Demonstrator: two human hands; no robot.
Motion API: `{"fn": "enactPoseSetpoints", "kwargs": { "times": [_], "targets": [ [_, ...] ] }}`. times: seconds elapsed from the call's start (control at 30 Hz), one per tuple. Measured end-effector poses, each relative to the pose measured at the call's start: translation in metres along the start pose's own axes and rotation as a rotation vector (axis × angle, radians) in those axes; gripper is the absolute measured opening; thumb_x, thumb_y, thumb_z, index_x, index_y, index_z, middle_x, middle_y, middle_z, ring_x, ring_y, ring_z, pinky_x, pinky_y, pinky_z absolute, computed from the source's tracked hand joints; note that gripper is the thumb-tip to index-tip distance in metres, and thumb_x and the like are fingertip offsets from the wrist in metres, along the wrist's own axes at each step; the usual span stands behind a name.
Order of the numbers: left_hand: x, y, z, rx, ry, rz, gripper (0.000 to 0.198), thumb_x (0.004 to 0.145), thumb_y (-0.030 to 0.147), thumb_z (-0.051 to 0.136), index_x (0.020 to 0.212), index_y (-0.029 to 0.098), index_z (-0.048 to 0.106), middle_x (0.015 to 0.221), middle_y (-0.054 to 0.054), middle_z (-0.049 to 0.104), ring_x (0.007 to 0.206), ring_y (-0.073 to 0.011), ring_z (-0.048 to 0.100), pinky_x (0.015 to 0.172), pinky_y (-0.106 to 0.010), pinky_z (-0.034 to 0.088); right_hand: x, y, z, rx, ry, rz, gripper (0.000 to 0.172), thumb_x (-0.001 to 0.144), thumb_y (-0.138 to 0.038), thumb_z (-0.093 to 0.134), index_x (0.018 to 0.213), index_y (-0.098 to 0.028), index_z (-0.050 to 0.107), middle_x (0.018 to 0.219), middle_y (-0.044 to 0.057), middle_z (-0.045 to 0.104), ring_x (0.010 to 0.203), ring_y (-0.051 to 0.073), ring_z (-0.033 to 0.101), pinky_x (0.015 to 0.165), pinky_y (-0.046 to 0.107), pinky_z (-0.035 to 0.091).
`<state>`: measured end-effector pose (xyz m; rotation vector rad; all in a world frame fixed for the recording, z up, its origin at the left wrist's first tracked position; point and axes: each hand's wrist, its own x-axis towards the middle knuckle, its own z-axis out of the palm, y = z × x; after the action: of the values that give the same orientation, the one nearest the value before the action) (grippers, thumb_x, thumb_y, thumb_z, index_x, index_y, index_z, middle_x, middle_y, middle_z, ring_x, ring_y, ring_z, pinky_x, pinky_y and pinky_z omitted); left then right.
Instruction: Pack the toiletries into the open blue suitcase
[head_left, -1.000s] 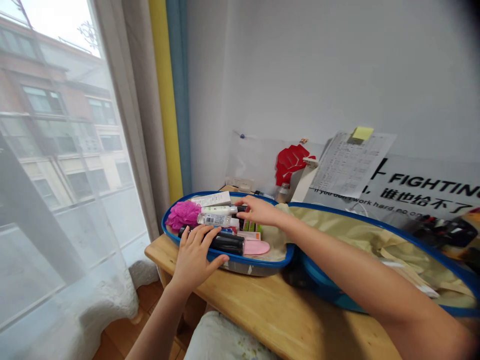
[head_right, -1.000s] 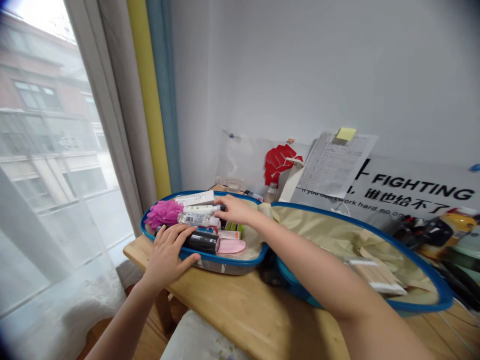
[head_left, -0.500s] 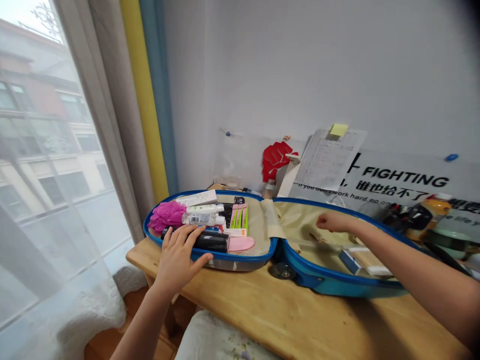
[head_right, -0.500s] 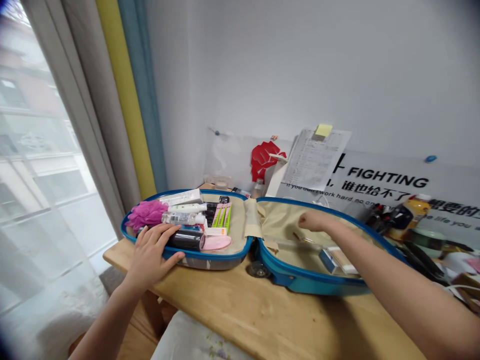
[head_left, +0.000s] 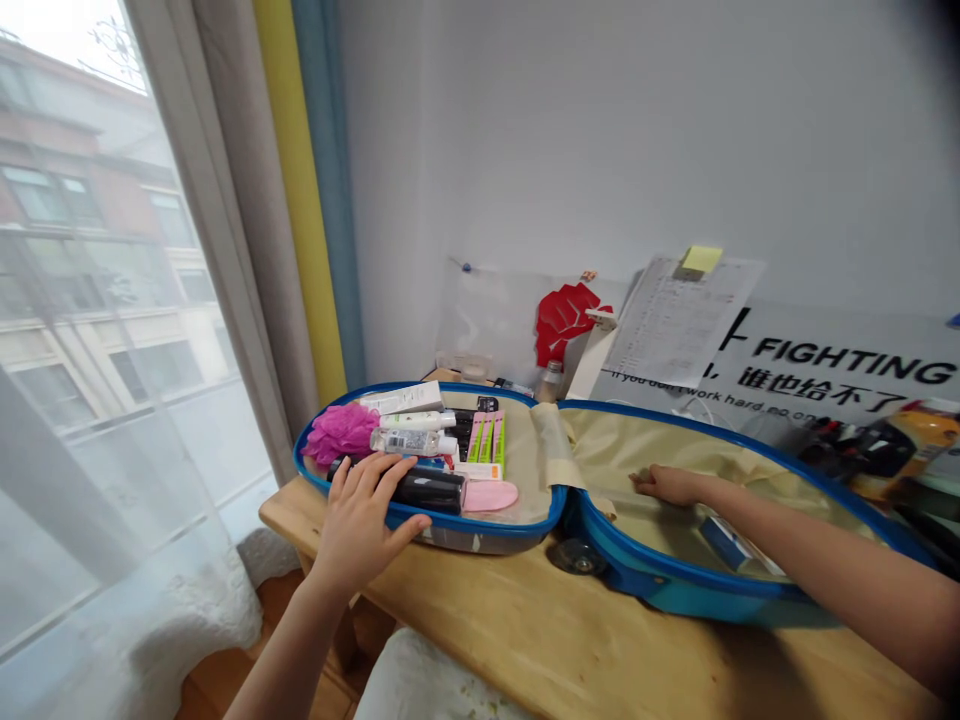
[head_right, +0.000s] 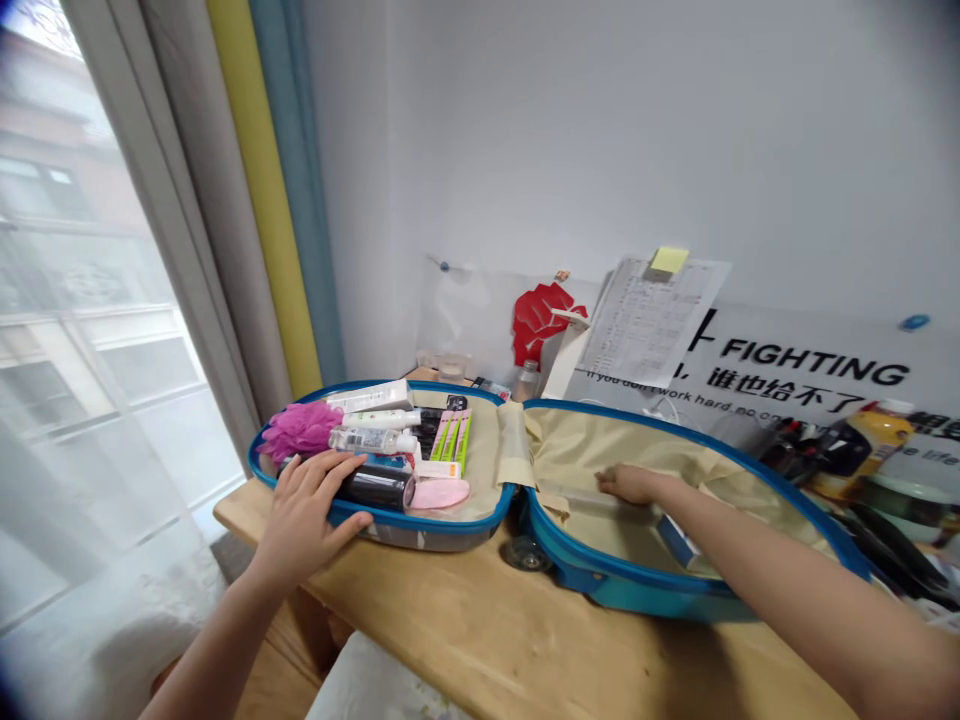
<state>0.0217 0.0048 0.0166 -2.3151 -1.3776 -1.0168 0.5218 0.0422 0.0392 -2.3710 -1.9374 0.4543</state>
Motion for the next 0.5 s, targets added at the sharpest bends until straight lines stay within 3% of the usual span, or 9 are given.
{"fn": "enactPoseSetpoints", "kwargs": {
  "times": [0.1, 0.23, 0.5],
  "targets": [
    [0.000, 0.000, 0.001, 0.004, -0.003, -0.006, 0.051, 0.081, 0.048, 0.057, 0.127, 0.024, 0.055, 0.123, -0.010, 0.060, 0.118, -0.0297, 0.050, 0.109, -0.053, 0.024, 0.000, 0.000, 0.000, -0.035, -0.104, -0.018, 0.021, 0.091, -0.036, 0.052, 0.105, -0.022, 0.062, 0.111, 0.006, 0.062, 0.093, 0.013, 0.060, 0.082, 0.031, 0.051],
    [0.000, 0.001, 0.000, -0.004, -0.012, -0.011, 0.051, 0.081, 0.047, 0.057, 0.127, 0.025, 0.054, 0.123, -0.010, 0.060, 0.118, -0.0293, 0.050, 0.110, -0.053, 0.024, -0.002, -0.003, 0.000, -0.040, -0.138, -0.023, 0.023, 0.091, -0.037, 0.051, 0.107, -0.022, 0.061, 0.113, 0.006, 0.061, 0.095, 0.014, 0.059, 0.084, 0.033, 0.051],
    [0.000, 0.000, 0.000, -0.003, -0.004, -0.011, 0.050, 0.081, 0.047, 0.057, 0.126, 0.025, 0.055, 0.125, -0.009, 0.060, 0.118, -0.0296, 0.050, 0.109, -0.053, 0.024, -0.001, -0.012, -0.005, 0.077, -0.007, 0.034, 0.025, 0.091, -0.036, 0.052, 0.110, -0.021, 0.060, 0.115, 0.006, 0.060, 0.098, 0.015, 0.059, 0.085, 0.035, 0.051]
  ]
}}
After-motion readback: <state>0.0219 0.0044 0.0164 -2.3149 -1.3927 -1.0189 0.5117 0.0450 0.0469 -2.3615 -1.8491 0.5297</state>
